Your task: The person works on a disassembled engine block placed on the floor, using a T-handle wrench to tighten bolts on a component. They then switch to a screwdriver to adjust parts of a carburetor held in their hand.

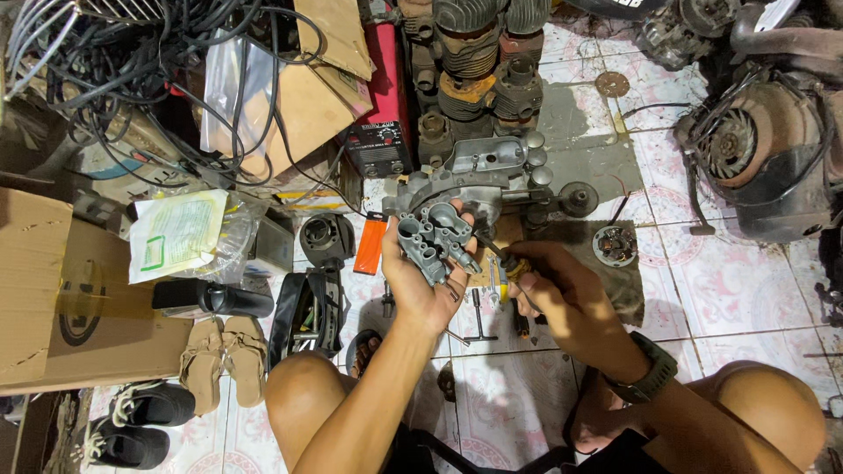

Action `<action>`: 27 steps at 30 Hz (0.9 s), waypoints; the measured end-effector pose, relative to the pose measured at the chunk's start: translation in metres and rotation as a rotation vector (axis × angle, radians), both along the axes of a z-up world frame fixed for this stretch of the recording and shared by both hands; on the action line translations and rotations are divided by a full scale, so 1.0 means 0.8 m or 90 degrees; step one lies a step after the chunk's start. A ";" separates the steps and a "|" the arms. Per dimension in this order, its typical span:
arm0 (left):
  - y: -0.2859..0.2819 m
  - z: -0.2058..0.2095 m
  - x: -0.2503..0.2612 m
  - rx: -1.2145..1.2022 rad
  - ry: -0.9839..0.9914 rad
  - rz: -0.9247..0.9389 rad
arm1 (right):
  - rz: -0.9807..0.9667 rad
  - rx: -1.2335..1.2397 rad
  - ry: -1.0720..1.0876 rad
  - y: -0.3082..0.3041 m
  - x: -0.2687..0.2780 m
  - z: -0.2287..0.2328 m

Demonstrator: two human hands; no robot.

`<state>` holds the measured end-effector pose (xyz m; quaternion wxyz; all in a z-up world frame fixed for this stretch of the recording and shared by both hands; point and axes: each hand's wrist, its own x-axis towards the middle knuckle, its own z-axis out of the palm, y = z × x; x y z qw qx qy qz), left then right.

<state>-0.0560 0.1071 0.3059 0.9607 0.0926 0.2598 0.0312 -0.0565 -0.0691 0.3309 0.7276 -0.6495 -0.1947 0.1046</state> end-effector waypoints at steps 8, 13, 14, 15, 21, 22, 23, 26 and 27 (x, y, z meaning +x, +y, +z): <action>0.001 -0.007 -0.003 -0.001 -0.037 0.008 | 0.034 0.020 0.017 0.003 -0.002 0.004; 0.005 0.009 -0.001 -0.010 -0.067 0.033 | 0.075 0.087 0.065 0.006 -0.003 0.006; 0.008 0.015 0.000 -0.009 -0.089 0.033 | 0.077 0.041 0.058 0.005 -0.003 0.015; 0.011 0.021 0.001 -0.008 -0.111 0.032 | 0.078 -0.004 0.051 0.004 -0.003 0.023; 0.011 0.019 -0.009 -0.002 -0.154 0.021 | 0.103 0.049 0.058 0.005 -0.003 0.022; 0.012 0.016 -0.009 -0.002 -0.154 0.020 | 0.103 0.048 0.057 0.006 -0.003 0.014; 0.013 0.013 -0.008 0.001 -0.160 0.021 | 0.105 0.047 0.052 0.006 -0.003 0.008; 0.014 0.007 -0.007 0.004 -0.169 0.026 | 0.114 0.041 0.044 0.006 -0.004 0.010; 0.014 0.006 -0.006 0.004 -0.172 0.028 | 0.118 0.036 0.040 0.005 -0.004 0.015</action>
